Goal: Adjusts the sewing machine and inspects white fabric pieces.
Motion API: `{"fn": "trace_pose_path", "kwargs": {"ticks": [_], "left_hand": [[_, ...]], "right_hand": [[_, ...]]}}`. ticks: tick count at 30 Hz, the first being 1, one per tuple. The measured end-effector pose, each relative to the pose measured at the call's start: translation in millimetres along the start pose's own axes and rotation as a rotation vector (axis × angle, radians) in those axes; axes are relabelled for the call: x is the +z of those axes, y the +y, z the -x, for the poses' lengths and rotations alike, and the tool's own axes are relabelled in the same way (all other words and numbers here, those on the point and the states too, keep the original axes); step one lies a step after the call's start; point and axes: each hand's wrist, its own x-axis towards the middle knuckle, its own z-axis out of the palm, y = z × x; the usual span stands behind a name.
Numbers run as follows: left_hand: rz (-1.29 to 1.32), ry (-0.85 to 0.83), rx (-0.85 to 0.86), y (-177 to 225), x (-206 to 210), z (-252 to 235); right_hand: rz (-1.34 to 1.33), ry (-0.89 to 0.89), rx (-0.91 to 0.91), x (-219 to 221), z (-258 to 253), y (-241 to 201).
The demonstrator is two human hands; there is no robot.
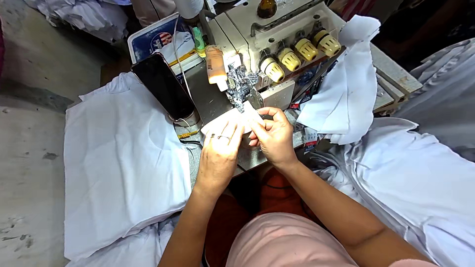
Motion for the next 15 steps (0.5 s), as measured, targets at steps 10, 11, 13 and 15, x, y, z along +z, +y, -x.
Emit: {"fn": "trace_pose_path", "kwargs": {"ticks": [10, 11, 13, 15], "left_hand": [[0.023, -0.201, -0.144, -32, -7, -35], [0.005, -0.171, -0.149, -34, -6, -36], [-0.018, -0.123, -0.148, -36, -5, -36], [-0.02, -0.104, -0.163, -33, -7, -32]], "right_hand": [[0.043, 0.01, 0.023, 1, -3, 0], [0.041, 0.008, 0.015, 1, -3, 1], [0.043, 0.004, -0.006, 0, 0, 2], [0.046, -0.017, -0.042, -2, 5, 4]]}}
